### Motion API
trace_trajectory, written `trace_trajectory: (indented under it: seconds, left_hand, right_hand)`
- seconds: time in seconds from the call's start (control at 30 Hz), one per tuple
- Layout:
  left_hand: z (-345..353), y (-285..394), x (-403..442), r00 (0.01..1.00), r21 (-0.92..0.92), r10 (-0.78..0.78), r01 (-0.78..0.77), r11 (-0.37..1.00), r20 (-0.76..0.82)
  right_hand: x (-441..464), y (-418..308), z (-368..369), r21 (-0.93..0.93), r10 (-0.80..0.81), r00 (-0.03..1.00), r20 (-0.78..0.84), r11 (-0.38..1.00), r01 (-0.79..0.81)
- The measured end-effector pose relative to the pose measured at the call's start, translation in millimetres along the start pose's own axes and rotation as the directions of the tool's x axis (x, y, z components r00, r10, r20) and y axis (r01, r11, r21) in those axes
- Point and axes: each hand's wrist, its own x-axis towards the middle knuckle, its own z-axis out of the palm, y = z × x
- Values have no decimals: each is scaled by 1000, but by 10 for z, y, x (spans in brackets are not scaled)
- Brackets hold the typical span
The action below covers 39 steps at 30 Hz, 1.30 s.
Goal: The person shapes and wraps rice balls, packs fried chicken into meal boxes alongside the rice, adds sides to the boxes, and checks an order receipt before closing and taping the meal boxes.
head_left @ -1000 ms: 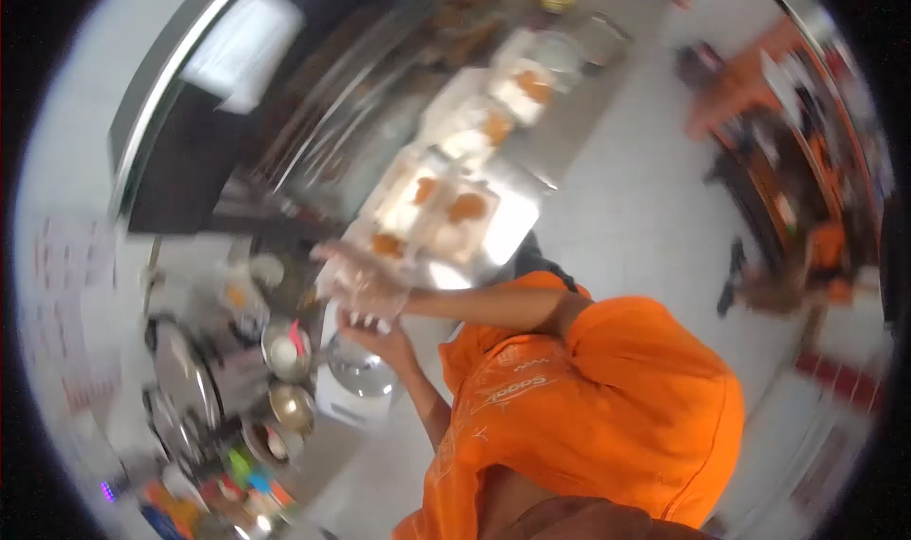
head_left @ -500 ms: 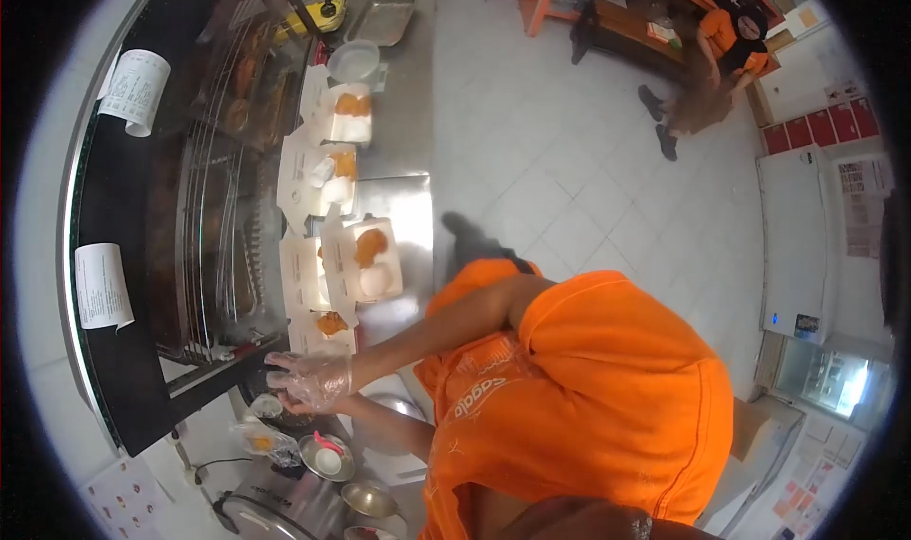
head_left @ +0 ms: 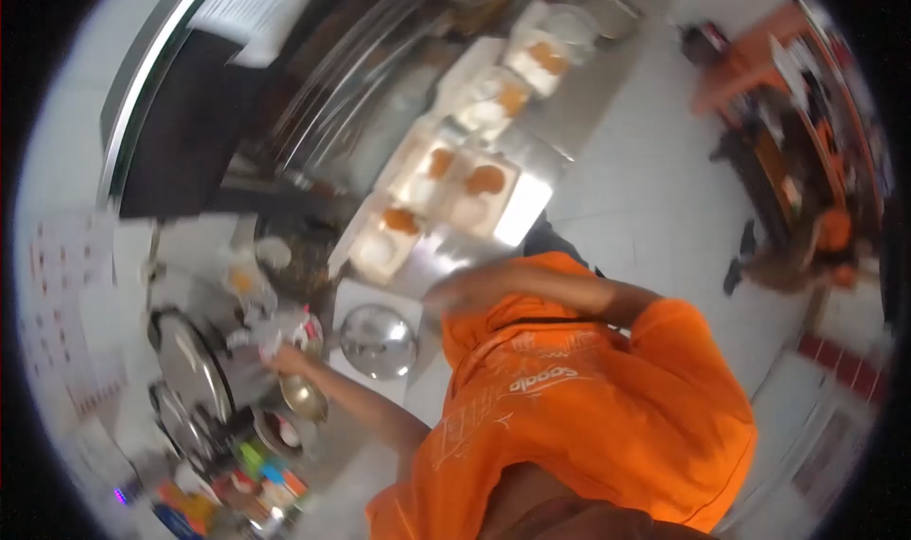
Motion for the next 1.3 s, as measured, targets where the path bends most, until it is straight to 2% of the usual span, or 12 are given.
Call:
trace_trajectory:
  seconds: [0.03, 0.1, 0.17, 0.23, 0.3, 0.43, 0.67, 0.73, 0.87, 0.97, 1.07, 1.3]
  left_hand:
    - [-44, 70, -53, 961, -403, -256, 275, 873, 103]
    - [-147, 310, -79, 735, -831, -491, 555, 39, 468]
    - [-393, 474, -191, 740, -776, -253, 625, -82, 623]
    - [114, 373, -68, 507, -482, -118, 684, -547, 854]
    - [-3, 529, -55, 458, -460, -165, 664, -590, 873]
    - [321, 588, -260, 661, -678, -229, 572, -462, 714]
    - [-1235, 1412, -1136, 836, -895, -321, 413, -167, 445]
    - [-1064, 1362, -1560, 883, -897, -172, 441, -21, 438]
    - [-1075, 1527, -2331, 825, -814, 26, 562, -147, 565]
    - [-1360, 1748, -2531, 741, -733, 111, 671, -108, 662]
    - [-1457, 1848, -2618, 722, -705, 248, 689, -169, 646]
    - [-1919, 2323, -2506, 870, -868, -21, 490, -83, 493]
  right_hand:
    - [-205, -179, -208, -18, 310, 947, -82, 950, -312]
    - [-502, -46, -455, -83, 253, 932, -259, 955, -283]
    - [-685, -145, -655, -52, 475, 817, -327, 854, -518]
    - [-896, 22, -788, 37, 544, 753, -371, 819, -573]
    - [-924, 29, -950, 97, 547, 684, -483, 809, -580]
    - [-1028, 1040, -1423, -143, 347, 492, -799, 684, -715]
    - [-638, 1841, -1610, -396, 418, 600, -682, 479, -783]
    - [-647, 1940, -1573, -376, 325, 633, -703, 586, -718]
    - [-552, 1747, -1445, -309, 352, 556, -753, 557, -771]
    - [-652, 1897, -1556, -415, 367, 707, -604, 613, -672]
    - [-628, 1296, -1821, -191, 440, 704, -558, 757, -625]
    - [-190, -419, -3234, 55, 137, 765, -630, 990, -133]
